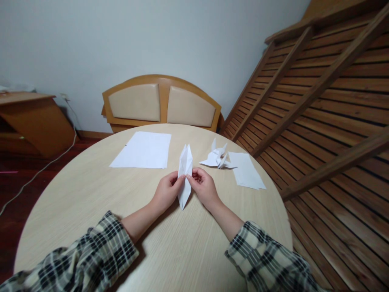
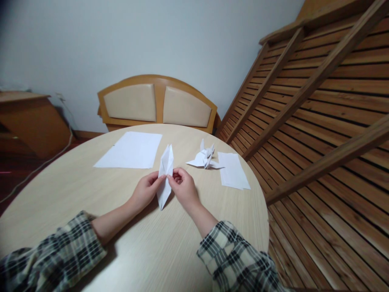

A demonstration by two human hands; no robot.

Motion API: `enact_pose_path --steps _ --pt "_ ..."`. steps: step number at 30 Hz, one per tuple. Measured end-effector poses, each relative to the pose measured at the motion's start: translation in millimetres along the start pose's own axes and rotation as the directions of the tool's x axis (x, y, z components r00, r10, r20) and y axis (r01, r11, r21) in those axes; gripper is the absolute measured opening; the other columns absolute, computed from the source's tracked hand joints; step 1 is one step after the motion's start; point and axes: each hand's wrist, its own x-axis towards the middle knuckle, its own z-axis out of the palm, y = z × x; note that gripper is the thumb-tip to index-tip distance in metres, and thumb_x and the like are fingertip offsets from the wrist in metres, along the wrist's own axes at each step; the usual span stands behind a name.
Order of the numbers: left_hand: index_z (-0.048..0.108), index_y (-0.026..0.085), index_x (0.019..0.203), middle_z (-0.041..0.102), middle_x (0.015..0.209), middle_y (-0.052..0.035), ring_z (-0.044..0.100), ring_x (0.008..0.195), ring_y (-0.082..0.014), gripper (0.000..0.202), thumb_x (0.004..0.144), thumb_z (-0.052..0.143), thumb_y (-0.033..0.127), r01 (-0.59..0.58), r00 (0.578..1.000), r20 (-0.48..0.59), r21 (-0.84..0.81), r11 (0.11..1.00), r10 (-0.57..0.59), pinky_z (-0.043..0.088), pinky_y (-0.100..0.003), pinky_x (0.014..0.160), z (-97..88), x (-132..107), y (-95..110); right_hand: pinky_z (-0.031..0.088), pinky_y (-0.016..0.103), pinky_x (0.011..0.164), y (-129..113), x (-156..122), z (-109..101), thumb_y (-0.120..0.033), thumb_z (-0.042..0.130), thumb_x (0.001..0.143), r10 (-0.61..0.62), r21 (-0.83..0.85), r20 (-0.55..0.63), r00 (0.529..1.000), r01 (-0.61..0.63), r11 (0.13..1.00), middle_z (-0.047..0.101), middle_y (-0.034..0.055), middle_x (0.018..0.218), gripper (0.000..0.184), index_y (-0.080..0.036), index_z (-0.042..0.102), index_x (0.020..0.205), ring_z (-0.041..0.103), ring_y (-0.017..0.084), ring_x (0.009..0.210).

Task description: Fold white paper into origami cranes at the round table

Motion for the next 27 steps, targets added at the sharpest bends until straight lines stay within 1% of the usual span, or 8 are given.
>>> enact_pose_path --steps 3,6,11,16,19,24,27 --pt "0.072 0.013 0.09 0.074 0.085 -0.006 0.063 0.076 -0.0206 0.031 0.087 0.055 0.039 -0.01 1.0 0.006 0.029 1.0 0.01 0.045 -0.028 0.068 -0.3 -1 -2 0.043 0.026 0.057 -3 -4 2 -0.033 0.064 0.078 0.007 -0.05 -0.04 0.999 -0.009 0.999 0.059 -0.0007 0.07 0.014 -0.019 0.06 0.081 0.053 0.013 0.061" --pt "0.071 0.013 0.087 0.073 0.082 -0.0058 0.062 0.074 -0.0202 0.03 0.087 0.055 0.038 -0.015 1.0 0.002 0.074 0.997 0.015 0.045 -0.028 0.068 -0.5 -2 -2 0.041 0.025 0.054 -7 -7 4 -0.031 0.063 0.077 0.01 -0.073 -0.066 0.998 -0.015 0.997 0.057 -0.0017 0.068 0.013 -0.02 0.058 0.079 0.05 0.012 0.059" --pt "0.07 0.013 0.082 0.071 0.077 -0.0051 0.06 0.07 -0.019 0.031 0.088 0.052 0.037 -0.017 1.0 -0.013 0.155 0.988 0.019 0.042 -0.027 0.064 -0.7 -4 2 0.041 0.024 0.054 -11 -11 7 -0.029 0.061 0.078 0.017 -0.11 -0.079 0.997 -0.025 0.994 0.057 -0.0018 0.068 0.01 -0.02 0.057 0.08 0.052 0.012 0.058" --pt "0.069 0.013 0.078 0.068 0.071 -0.0039 0.057 0.065 -0.0176 0.031 0.088 0.05 0.037 -0.028 0.999 -0.027 0.233 0.972 0.035 0.039 -0.026 0.06 -0.3 -7 8 0.042 0.024 0.053 -10 -14 10 -0.031 0.062 0.078 0.06 -0.089 -0.076 0.995 -0.066 0.994 0.058 -0.0013 0.069 0.012 -0.02 0.057 0.082 0.054 0.012 0.058" --pt "0.068 0.013 0.077 0.068 0.069 -0.0039 0.057 0.064 -0.0176 0.031 0.089 0.049 0.036 -0.035 0.999 -0.031 0.251 0.967 0.044 0.039 -0.026 0.059 1.0 -8 9 0.042 0.025 0.052 -10 -15 12 -0.032 0.062 0.078 0.081 -0.071 -0.074 0.994 -0.086 0.994 0.059 -0.0006 0.07 0.014 -0.02 0.056 0.082 0.054 0.013 0.058" --pt "0.069 0.014 0.087 0.073 0.08 -0.0059 0.062 0.071 -0.0189 0.031 0.092 0.047 0.034 -0.077 0.997 -0.011 0.216 0.973 0.081 0.044 -0.027 0.066 3.9 -11 12 0.046 0.026 0.057 -12 -16 14 -0.031 0.061 0.078 0.029 -0.039 -0.098 0.995 -0.033 0.999 0.06 -0.0005 0.073 0.013 -0.021 0.054 0.082 0.059 0.014 0.063" --pt "0.069 0.014 0.087 0.073 0.081 -0.0056 0.063 0.071 -0.0184 0.029 0.092 0.047 0.031 -0.091 0.996 -0.004 0.218 0.972 0.094 0.045 -0.026 0.066 4.8 -11 12 0.048 0.027 0.059 -13 -17 14 -0.03 0.061 0.079 -0.003 -0.054 -0.106 0.994 -0.002 0.999 0.061 -0.0005 0.074 0.013 -0.021 0.053 0.082 0.061 0.014 0.065"
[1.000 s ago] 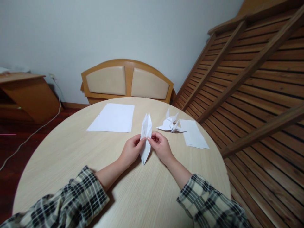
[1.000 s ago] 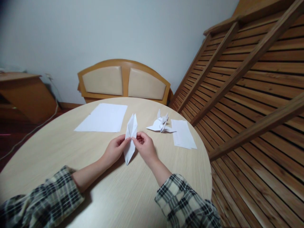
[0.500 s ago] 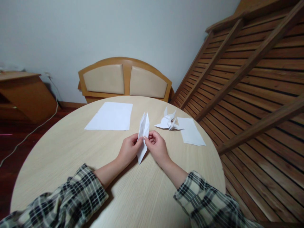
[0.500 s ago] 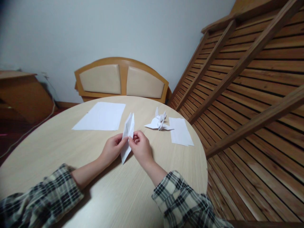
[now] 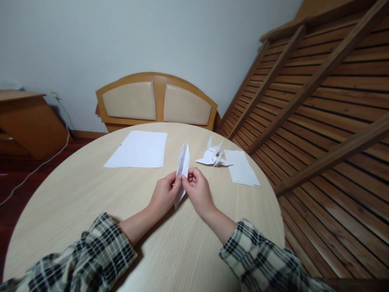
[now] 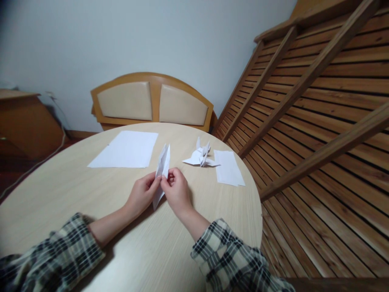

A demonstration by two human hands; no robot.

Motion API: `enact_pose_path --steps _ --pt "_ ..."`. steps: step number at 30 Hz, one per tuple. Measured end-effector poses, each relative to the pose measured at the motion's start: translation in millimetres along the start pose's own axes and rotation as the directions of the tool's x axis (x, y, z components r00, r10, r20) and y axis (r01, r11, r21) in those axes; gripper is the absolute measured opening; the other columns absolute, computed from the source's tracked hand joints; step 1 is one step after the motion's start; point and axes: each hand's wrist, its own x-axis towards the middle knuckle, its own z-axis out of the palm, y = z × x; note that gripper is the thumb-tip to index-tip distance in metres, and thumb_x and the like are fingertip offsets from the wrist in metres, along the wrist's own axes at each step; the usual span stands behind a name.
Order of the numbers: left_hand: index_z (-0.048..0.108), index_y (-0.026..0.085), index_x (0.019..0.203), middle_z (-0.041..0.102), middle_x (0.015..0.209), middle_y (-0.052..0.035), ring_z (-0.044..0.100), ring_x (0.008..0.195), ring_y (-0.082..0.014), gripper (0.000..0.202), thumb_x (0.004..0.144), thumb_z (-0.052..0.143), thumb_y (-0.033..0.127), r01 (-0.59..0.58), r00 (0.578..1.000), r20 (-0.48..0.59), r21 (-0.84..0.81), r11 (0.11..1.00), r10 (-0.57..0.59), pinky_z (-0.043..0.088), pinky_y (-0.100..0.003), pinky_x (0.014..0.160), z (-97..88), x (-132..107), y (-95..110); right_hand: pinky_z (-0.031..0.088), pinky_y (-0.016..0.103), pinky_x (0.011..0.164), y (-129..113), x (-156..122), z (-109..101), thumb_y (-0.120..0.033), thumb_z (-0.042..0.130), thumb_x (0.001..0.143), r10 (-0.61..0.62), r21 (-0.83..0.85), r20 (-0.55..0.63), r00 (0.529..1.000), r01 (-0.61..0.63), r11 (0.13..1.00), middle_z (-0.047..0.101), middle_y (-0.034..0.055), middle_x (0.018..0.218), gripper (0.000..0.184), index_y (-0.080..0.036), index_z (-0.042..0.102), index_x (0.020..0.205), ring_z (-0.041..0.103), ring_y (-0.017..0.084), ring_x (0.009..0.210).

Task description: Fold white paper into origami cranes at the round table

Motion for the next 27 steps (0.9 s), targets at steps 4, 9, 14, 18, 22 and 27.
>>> enact_pose_path --steps 4,9,14,18,22,27 --pt "0.069 0.014 0.089 0.073 0.081 -0.0055 0.064 0.071 -0.0183 0.027 0.093 0.047 0.03 -0.003 1.0 0.0 0.001 1.0 0.003 0.046 -0.026 0.066 0.8 0.2 0.2 0.048 0.027 0.059 -2.9 -0.8 0.2 -0.028 0.06 0.08 -0.027 -0.048 -0.018 0.999 0.027 0.999 0.061 0.0 0.075 0.011 -0.021 0.052 0.081 0.06 0.015 0.065" --pt "0.068 0.015 0.107 0.074 0.098 -0.0082 0.066 0.087 -0.0201 0.032 0.095 0.043 0.031 -0.054 0.998 0.026 -0.092 0.994 0.057 0.05 -0.03 0.08 2.7 -1.4 4.5 0.05 0.028 0.06 -5.5 -1.9 0.5 -0.028 0.06 0.081 -0.069 -0.053 -0.048 0.996 0.066 0.996 0.062 0.0013 0.079 0.01 -0.021 0.052 0.082 0.061 0.015 0.068" --pt "0.063 0.013 0.121 0.07 0.118 -0.0115 0.061 0.113 -0.0225 0.043 0.098 0.037 0.038 -0.088 0.996 0.002 -0.203 0.975 0.09 0.045 -0.035 0.1 5.2 -2.2 5.1 0.052 0.027 0.059 -4.4 -2.6 0.9 -0.028 0.059 0.082 -0.086 -0.026 -0.074 0.994 0.084 0.996 0.063 0.0027 0.084 0.011 -0.022 0.051 0.084 0.062 0.015 0.071" --pt "0.065 0.014 0.118 0.071 0.116 -0.0113 0.064 0.105 -0.0218 0.038 0.097 0.043 0.037 -0.1 0.994 0.034 -0.184 0.978 0.108 0.047 -0.034 0.096 4.5 -2.1 3.9 0.052 0.028 0.06 -5.2 -3.3 0.2 -0.029 0.059 0.083 -0.1 -0.035 -0.075 0.992 0.097 0.995 0.062 0.003 0.083 0.011 -0.021 0.051 0.084 0.062 0.015 0.072" --pt "0.065 0.015 0.117 0.071 0.112 -0.011 0.065 0.097 -0.0207 0.037 0.097 0.042 0.035 -0.124 0.991 0.035 -0.158 0.98 0.131 0.048 -0.033 0.091 3.3 -2.6 4.0 0.053 0.028 0.062 -7.0 -4.3 -1.0 -0.029 0.058 0.084 -0.118 -0.04 -0.075 0.99 0.115 0.993 0.063 0.0034 0.084 0.01 -0.021 0.052 0.084 0.062 0.016 0.074" --pt "0.065 0.016 0.115 0.072 0.11 -0.0096 0.065 0.099 -0.0217 0.033 0.096 0.044 0.032 -0.108 0.994 -0.003 -0.116 0.987 0.108 0.049 -0.033 0.091 3.4 -2.5 3.4 0.054 0.028 0.064 -7.7 -4.5 -1.5 -0.03 0.058 0.085 -0.123 -0.031 -0.056 0.991 0.121 0.992 0.063 0.004 0.086 0.01 -0.022 0.053 0.085 0.063 0.016 0.078"
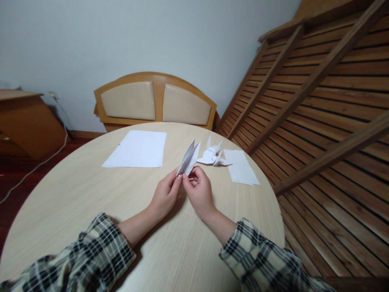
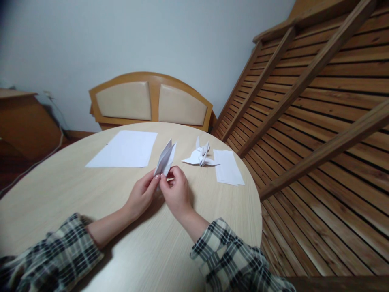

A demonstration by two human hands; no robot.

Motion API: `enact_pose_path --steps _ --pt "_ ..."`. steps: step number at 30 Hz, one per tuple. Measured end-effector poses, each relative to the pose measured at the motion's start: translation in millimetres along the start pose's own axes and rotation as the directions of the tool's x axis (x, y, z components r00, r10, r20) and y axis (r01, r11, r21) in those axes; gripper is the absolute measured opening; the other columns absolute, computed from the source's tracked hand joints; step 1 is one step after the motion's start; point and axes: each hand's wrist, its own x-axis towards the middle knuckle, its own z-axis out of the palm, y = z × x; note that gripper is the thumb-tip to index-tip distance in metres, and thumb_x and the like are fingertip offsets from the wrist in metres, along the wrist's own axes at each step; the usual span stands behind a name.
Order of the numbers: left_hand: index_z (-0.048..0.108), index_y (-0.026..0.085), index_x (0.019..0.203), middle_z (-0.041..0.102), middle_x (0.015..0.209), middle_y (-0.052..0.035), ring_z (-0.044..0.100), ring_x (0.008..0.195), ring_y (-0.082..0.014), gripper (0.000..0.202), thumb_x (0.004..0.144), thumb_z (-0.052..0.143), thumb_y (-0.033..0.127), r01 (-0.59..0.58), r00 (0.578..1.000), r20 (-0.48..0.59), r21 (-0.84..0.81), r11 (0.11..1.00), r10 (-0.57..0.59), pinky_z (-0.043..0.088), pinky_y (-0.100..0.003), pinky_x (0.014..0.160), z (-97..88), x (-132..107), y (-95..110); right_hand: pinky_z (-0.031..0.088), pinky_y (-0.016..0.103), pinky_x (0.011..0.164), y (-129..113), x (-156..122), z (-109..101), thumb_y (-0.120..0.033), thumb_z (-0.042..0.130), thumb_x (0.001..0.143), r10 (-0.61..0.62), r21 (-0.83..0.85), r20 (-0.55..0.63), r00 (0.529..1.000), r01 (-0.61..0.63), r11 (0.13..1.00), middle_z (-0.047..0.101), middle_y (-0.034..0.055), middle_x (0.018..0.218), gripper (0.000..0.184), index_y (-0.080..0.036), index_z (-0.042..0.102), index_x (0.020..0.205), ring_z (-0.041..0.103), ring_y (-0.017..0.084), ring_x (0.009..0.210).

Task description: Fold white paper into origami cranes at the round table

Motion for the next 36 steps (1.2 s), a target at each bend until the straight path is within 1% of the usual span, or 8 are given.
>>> enact_pose_path --steps 4,8,11,15,19,25,30,36 --pt "0.066 0.016 0.113 0.073 0.108 -0.0092 0.066 0.094 -0.0203 0.032 0.096 0.042 0.03 -0.007 1.0 -0.023 0.019 1.0 0.007 0.05 -0.032 0.087 0.0 0 -1 0.054 0.028 0.064 1 0 0 -0.03 0.058 0.085 -0.019 0.024 0.024 1.0 0.018 1.0 0.062 0.0042 0.086 0.011 -0.022 0.053 0.084 0.062 0.016 0.079" --pt "0.063 0.016 0.121 0.069 0.12 -0.0116 0.065 0.106 -0.0224 0.035 0.096 0.043 0.029 -0.047 0.998 -0.034 0.06 0.997 0.049 0.049 -0.036 0.096 -0.2 0 -5 0.054 0.028 0.064 0 0 0 -0.03 0.058 0.085 -0.017 0.007 0.016 1.0 0.017 1.0 0.062 0.0045 0.086 0.01 -0.022 0.054 0.085 0.062 0.017 0.079" --pt "0.06 0.015 0.126 0.065 0.128 -0.013 0.062 0.114 -0.0233 0.037 0.096 0.042 0.025 -0.086 0.996 -0.012 0.104 0.991 0.088 0.046 -0.039 0.102 -0.2 -1 -8 0.054 0.029 0.064 -1 0 -1 -0.029 0.058 0.084 -0.012 -0.013 0.004 1.0 0.012 1.0 0.063 0.0047 0.086 0.008 -0.021 0.054 0.085 0.062 0.017 0.078" --pt "0.054 0.016 0.135 0.061 0.134 -0.0131 0.059 0.121 -0.0231 0.042 0.096 0.039 0.021 -0.143 0.99 0.033 0.148 0.979 0.14 0.044 -0.042 0.106 0.4 -2 -8 0.055 0.03 0.066 -1 1 -1 -0.028 0.058 0.085 -0.016 0.002 0.004 1.0 0.016 1.0 0.064 0.0048 0.086 0.007 -0.021 0.056 0.086 0.063 0.017 0.078" --pt "0.049 0.017 0.139 0.055 0.142 -0.0132 0.054 0.128 -0.022 0.044 0.097 0.036 0.02 -0.176 0.984 0.038 0.177 0.968 0.172 0.041 -0.043 0.11 1.2 -2 -9 0.055 0.031 0.07 -3 1 -2 -0.032 0.058 0.088 -0.035 0.034 0.021 0.999 0.034 0.999 0.064 0.005 0.086 0.011 -0.021 0.056 0.086 0.063 0.017 0.08" --pt "0.043 0.016 0.143 0.051 0.145 -0.0165 0.048 0.134 -0.0228 0.045 0.099 0.035 0.021 -0.229 0.973 0.064 0.19 0.955 0.22 0.037 -0.047 0.113 1.6 -2 -14 0.055 0.031 0.071 -2 0 -4 -0.041 0.059 0.089 -0.032 0.057 0.031 0.999 0.03 0.998 0.065 0.0056 0.088 0.02 -0.021 0.058 0.089 0.064 0.017 0.082" --pt "0.037 0.015 0.146 0.048 0.147 -0.0181 0.045 0.136 -0.0227 0.047 0.099 0.034 0.019 -0.251 0.967 0.094 0.213 0.944 0.236 0.034 -0.048 0.115 1.7 -2 -15 0.055 0.031 0.071 -1 1 -5 -0.04 0.057 0.091 -0.046 0.063 0.028 0.999 0.044 0.997 0.064 0.0052 0.087 0.019 -0.022 0.058 0.087 0.063 0.017 0.081" --pt "0.031 0.016 0.149 0.044 0.15 -0.0184 0.04 0.139 -0.0238 0.049 0.101 0.034 0.024 -0.249 0.967 0.115 0.254 0.935 0.226 0.033 -0.049 0.115 1.6 -3 -14 0.054 0.03 0.068 -3 2 -5 -0.039 0.056 0.09 -0.05 0.045 0.03 0.998 0.049 0.998 0.062 0.0038 0.084 0.017 -0.022 0.056 0.085 0.062 0.016 0.077"
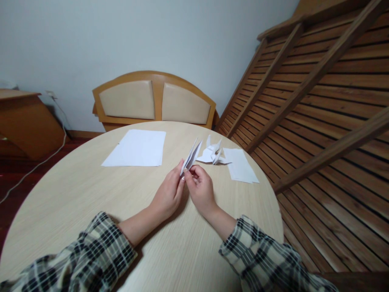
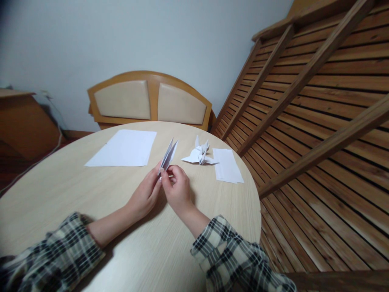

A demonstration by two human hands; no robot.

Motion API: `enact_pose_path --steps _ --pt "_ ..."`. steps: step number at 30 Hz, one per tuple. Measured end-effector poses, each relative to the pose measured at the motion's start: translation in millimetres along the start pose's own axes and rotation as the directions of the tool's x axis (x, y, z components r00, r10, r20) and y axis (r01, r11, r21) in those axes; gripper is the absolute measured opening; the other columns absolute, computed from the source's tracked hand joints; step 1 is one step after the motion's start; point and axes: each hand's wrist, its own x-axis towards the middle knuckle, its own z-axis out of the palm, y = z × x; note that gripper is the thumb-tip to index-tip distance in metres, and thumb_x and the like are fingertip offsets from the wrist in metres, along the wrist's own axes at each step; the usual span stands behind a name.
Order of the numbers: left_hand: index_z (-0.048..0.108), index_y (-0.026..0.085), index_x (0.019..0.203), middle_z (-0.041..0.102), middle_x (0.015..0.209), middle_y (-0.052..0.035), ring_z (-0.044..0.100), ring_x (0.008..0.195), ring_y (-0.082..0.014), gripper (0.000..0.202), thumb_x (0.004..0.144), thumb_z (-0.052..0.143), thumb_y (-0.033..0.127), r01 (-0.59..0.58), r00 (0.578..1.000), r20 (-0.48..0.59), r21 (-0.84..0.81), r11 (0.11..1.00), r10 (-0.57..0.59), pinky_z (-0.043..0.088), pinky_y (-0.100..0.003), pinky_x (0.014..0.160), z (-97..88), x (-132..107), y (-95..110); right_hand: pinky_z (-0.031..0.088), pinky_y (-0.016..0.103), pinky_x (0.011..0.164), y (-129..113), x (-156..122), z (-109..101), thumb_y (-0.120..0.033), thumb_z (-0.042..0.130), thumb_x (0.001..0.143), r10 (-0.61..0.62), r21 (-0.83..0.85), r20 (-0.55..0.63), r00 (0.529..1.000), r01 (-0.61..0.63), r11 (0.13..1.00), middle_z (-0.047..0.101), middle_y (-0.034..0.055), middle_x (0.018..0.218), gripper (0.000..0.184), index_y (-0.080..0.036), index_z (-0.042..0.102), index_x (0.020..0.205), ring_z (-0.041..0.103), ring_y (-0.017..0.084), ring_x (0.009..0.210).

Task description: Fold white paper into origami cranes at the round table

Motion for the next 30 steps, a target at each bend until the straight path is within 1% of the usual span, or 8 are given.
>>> enact_pose_path --steps 6,10,14,17,22,25,27,30 --pt "0.02 0.016 0.153 0.039 0.152 -0.02 0.041 0.138 -0.0264 0.057 0.1 0.038 0.026 -0.005 1.0 0.016 0.072 0.997 0.004 0.035 -0.049 0.113 1.3 -2.3 -1.0 0.053 0.03 0.068 0.6 0.8 -0.8 -0.035 0.055 0.09 -0.014 -0.036 -0.001 1.0 0.014 0.999 0.062 0.0043 0.084 0.015 -0.021 0.057 0.085 0.061 0.017 0.078" --pt "0.014 0.015 0.155 0.043 0.147 -0.022 0.045 0.134 -0.0276 0.06 0.1 0.037 0.027 -0.033 0.999 0.007 0.105 0.994 0.033 0.04 -0.05 0.11 2.7 -3.2 -3.0 0.053 0.029 0.068 2.1 1.3 -1.2 -0.032 0.053 0.091 -0.043 -0.063 -0.004 0.999 0.043 0.997 0.062 0.0046 0.085 0.013 -0.021 0.057 0.085 0.061 0.017 0.079" --pt "0.013 0.019 0.155 0.043 0.148 -0.0209 0.046 0.132 -0.0284 0.06 0.101 0.037 0.027 -0.064 0.998 0.001 0.112 0.992 0.065 0.041 -0.051 0.108 2.7 -3.5 -4.1 0.053 0.029 0.067 3.6 2.0 -1.2 -0.027 0.053 0.089 -0.076 -0.084 -0.02 0.997 0.074 0.994 0.061 0.0037 0.084 0.009 -0.02 0.057 0.084 0.061 0.016 0.077" --pt "0.017 0.021 0.154 0.043 0.149 -0.0193 0.046 0.133 -0.0279 0.058 0.101 0.037 0.027 -0.075 0.997 -0.009 0.105 0.992 0.077 0.041 -0.052 0.108 2.1 -3.1 -4.2 0.054 0.029 0.066 4.0 2.5 -1.2 -0.024 0.054 0.087 -0.072 -0.069 -0.02 0.997 0.071 0.995 0.061 0.0034 0.083 0.006 -0.02 0.056 0.084 0.061 0.016 0.076" --pt "0.032 0.022 0.148 0.048 0.145 -0.0158 0.044 0.135 -0.0261 0.049 0.1 0.04 0.025 -0.089 0.995 -0.039 0.073 0.993 0.092 0.038 -0.051 0.111 -0.6 0.0 -2.8 0.055 0.03 0.066 5.4 3.0 -2.2 -0.022 0.055 0.086 -0.09 -0.066 -0.029 0.995 0.088 0.994 0.061 0.004 0.086 0.004 -0.021 0.057 0.088 0.061 0.017 0.079" --pt "0.04 0.022 0.143 0.05 0.141 -0.0148 0.044 0.133 -0.0255 0.044 0.099 0.041 0.023 -0.074 0.992 -0.092 0.07 0.995 0.081 0.036 -0.051 0.112 -3.3 2.4 -2.3 0.056 0.03 0.067 5.8 2.7 -3.0 -0.023 0.055 0.087 -0.111 -0.073 -0.028 0.993 0.109 0.991 0.061 0.0044 0.089 0.003 -0.021 0.057 0.087 0.062 0.017 0.081" --pt "0.042 0.023 0.141 0.052 0.137 -0.0143 0.048 0.128 -0.0249 0.043 0.098 0.044 0.022 -0.039 0.987 -0.151 0.051 0.998 0.046 0.04 -0.05 0.108 -5.0 3.8 -2.5 0.056 0.031 0.068 5.4 2.2 -3.3 -0.024 0.055 0.088 -0.117 -0.072 -0.019 0.993 0.116 0.991 0.061 0.0045 0.09 0.004 -0.021 0.058 0.089 0.063 0.017 0.083" --pt "0.043 0.024 0.138 0.055 0.127 -0.0119 0.055 0.113 -0.0216 0.043 0.095 0.05 0.022 0.002 0.973 -0.231 -0.016 1.0 -0.005 0.048 -0.043 0.098 -6.6 5.3 -3.0 0.057 0.03 0.068 4.8 1.7 -3.6 -0.025 0.055 0.089 -0.113 -0.076 -0.01 0.994 0.112 0.991 0.062 0.0045 0.092 0.005 -0.022 0.059 0.091 0.063 0.017 0.083"
